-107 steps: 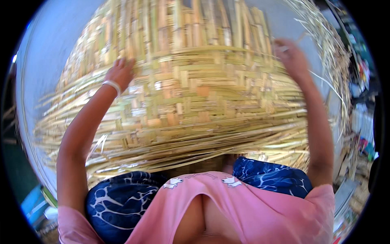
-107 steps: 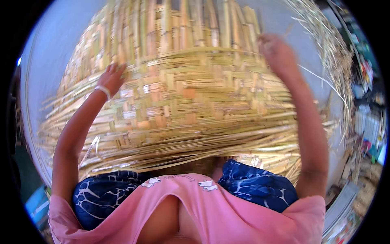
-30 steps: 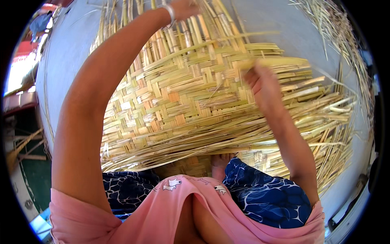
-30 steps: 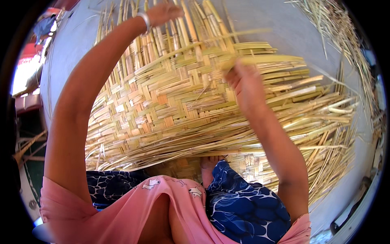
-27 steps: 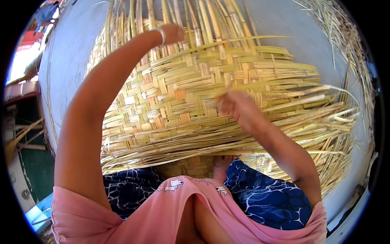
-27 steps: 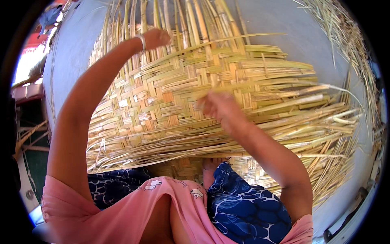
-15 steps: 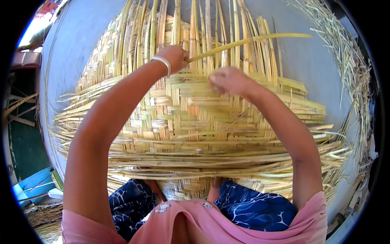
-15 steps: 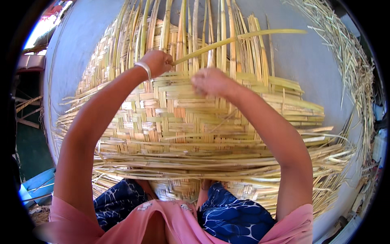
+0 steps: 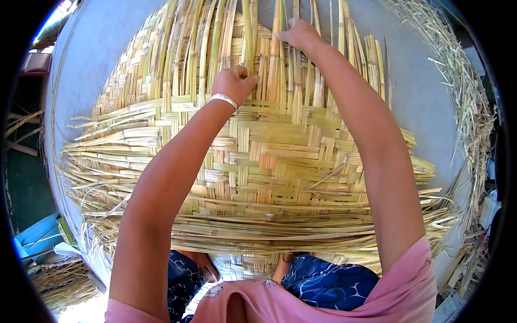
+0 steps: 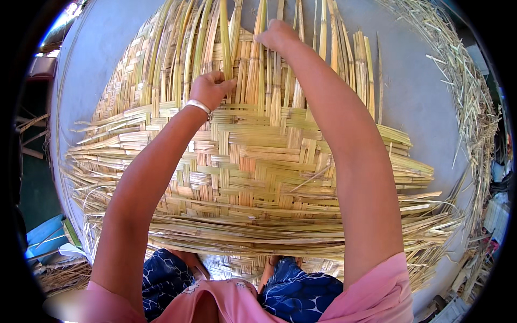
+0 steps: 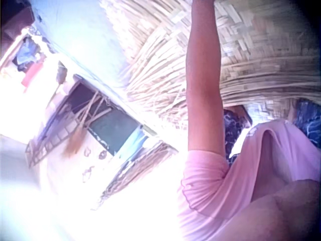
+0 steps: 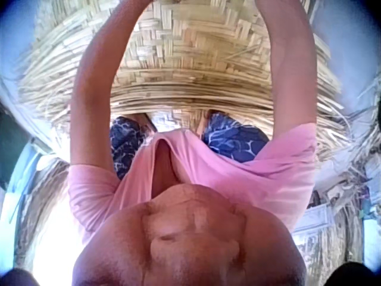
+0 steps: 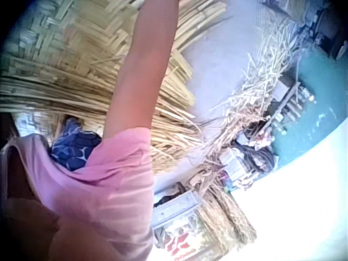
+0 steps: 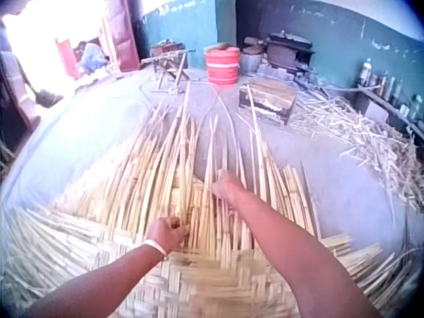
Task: The person sits on the floor and weaves a large mat using dried palm leaves. They interlace the leaves by hand, adjusting the pattern and occasionally flipping the mat to continue weaving on different sections.
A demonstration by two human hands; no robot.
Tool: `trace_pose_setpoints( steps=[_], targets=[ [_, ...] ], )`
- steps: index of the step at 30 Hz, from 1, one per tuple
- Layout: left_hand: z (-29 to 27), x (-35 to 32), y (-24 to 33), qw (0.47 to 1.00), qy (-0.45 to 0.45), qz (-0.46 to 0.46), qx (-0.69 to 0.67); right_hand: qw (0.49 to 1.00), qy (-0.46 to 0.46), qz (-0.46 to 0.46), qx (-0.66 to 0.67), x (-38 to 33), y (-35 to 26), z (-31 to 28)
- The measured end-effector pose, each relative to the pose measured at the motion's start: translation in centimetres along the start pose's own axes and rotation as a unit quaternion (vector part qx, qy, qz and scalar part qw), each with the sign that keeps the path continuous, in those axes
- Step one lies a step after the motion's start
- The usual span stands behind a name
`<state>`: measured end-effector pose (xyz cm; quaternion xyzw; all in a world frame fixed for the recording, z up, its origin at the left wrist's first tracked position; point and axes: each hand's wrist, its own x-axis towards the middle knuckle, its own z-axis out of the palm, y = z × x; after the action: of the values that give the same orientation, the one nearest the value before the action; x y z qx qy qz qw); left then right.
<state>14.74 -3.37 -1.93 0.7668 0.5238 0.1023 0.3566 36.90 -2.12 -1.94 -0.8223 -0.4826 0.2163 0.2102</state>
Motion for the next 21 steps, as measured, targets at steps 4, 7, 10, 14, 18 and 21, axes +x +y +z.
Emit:
trace_pose_setpoints(
  steps=[4, 7, 10, 14, 18, 21],
  targets=[
    [1.2, 0.5, -0.8, 0.996, -0.001, -0.019, -0.086, 0.988, 0.023, 0.010, 0.150, 2.5, 2.1, 2.0],
    [1.0, 0.9, -1.2, 0.993, -0.037, -0.056, -0.101, 0.944, -0.068, 0.003, 0.324, 1.7, 2.5, 0.5],
    [0.7, 1.2, -1.5, 0.995, -0.058, -0.030, -0.078, 0.878, -0.186, 0.019, 0.440, 0.3, 1.5, -2.0],
    [0.7, 0.4, -1.4, 0.987, -0.095, 0.057, -0.116, 0.849, -0.174, 0.021, 0.498, -2.4, 0.9, -2.0],
    [0.0, 0.2, 0.2, 0.981, -0.180, 0.055, -0.054, 0.831, -0.196, 0.024, 0.521, -4.9, 1.8, -2.5],
    [-0.7, 1.8, -0.1, 0.967, -0.250, 0.044, 0.021, 0.838, -0.157, -0.004, 0.522, -7.3, 2.3, -3.0]
  ],
)
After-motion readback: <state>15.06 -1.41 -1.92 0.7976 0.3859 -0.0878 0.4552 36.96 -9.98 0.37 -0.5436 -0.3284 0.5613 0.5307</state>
